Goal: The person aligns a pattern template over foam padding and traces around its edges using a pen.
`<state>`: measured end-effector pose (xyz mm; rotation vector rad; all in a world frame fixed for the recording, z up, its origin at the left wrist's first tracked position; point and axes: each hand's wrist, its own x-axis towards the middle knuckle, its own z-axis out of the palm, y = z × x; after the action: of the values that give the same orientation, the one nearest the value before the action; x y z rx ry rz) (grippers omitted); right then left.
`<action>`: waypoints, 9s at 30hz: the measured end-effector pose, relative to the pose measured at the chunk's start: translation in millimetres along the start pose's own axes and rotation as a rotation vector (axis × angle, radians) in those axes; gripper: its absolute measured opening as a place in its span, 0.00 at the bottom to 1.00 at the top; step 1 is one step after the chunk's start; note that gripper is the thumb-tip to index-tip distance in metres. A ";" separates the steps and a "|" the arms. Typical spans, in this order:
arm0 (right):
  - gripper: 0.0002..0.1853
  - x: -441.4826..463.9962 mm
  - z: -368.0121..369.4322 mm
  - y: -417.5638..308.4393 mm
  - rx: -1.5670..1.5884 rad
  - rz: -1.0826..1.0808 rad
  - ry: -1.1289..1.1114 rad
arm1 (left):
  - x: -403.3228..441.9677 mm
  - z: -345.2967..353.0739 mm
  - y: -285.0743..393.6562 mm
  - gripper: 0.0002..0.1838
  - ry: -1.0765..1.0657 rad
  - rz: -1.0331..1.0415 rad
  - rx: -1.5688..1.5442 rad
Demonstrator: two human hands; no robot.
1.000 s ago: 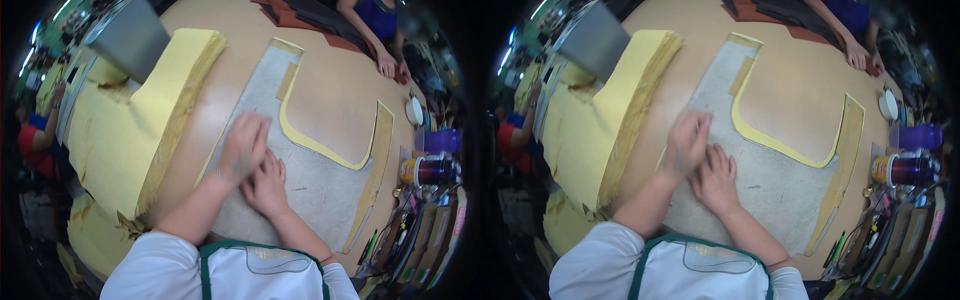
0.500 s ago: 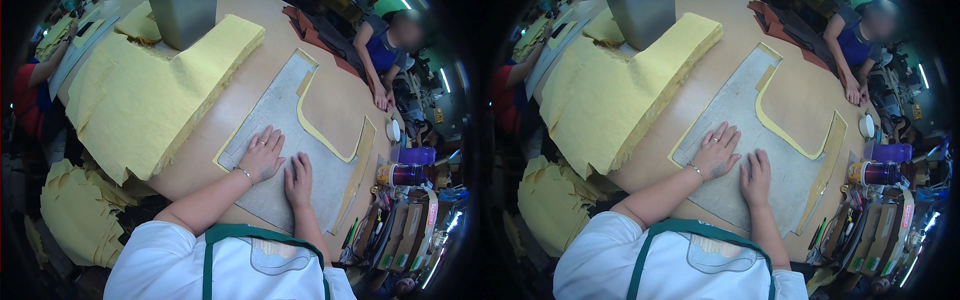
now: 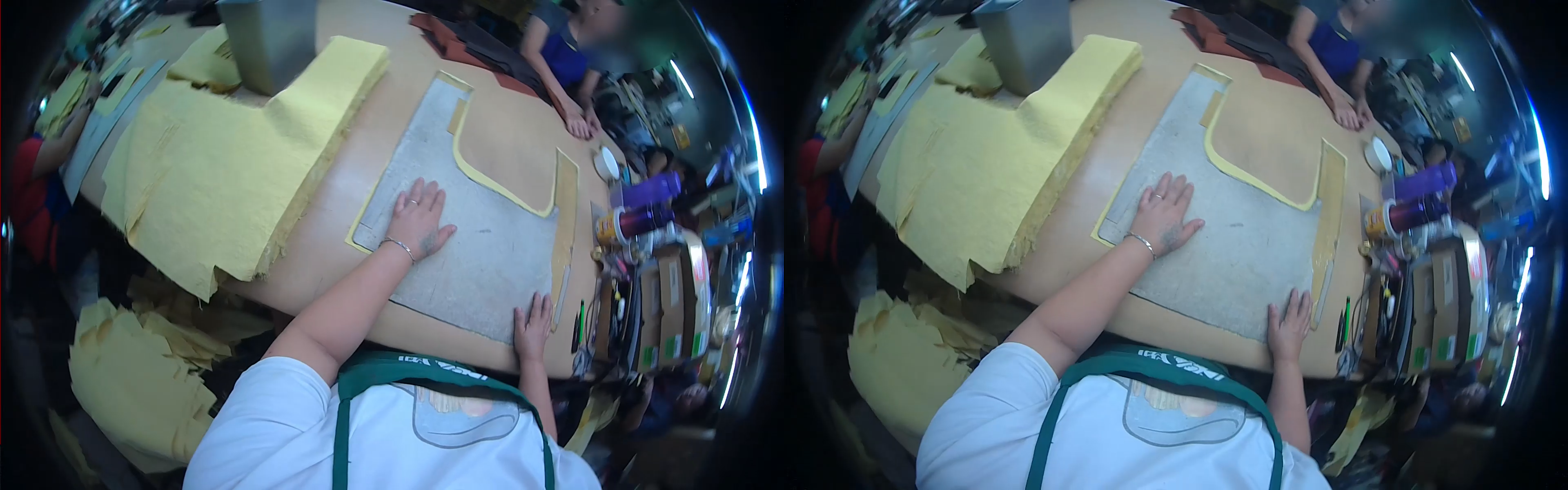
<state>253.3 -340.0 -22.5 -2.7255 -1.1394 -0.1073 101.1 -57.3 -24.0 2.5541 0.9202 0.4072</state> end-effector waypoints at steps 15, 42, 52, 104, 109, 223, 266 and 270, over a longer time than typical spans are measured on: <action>0.24 49.3 -21.7 34.7 0.070 0.482 0.206 | 13.1 -28.1 -36.6 0.20 0.477 -0.176 -0.046; 0.23 43.4 -6.5 33.8 -0.061 0.436 0.194 | 42.8 -16.0 -64.9 0.17 0.267 -0.504 -0.086; 0.24 44.3 -1.5 35.3 -0.123 0.421 0.190 | 35.9 -23.4 -52.9 0.17 0.287 -0.507 -0.038; 0.24 44.6 3.5 39.2 -0.146 0.421 0.181 | 32.9 -32.5 -53.4 0.17 0.210 -0.453 -0.132; 0.24 43.9 2.9 39.6 -0.147 0.427 0.187 | 31.6 -26.9 -53.6 0.17 0.271 -0.437 -0.100; 0.07 32.8 50.7 -239.8 1.196 -0.224 -0.199 | -8.7 -103.2 -76.2 0.37 -0.509 -0.019 0.379; 0.08 32.1 32.4 -245.1 0.945 -0.278 -0.086 | -7.7 -104.1 -72.0 0.38 -0.553 -0.025 0.425; 0.08 34.7 35.0 -242.9 0.948 -0.291 -0.112 | -7.2 -104.2 -71.7 0.38 -0.550 -0.021 0.437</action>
<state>104.7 -141.7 -17.4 -1.7428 -1.1906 0.4385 15.8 16.1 34.1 2.7956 0.8854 -0.5429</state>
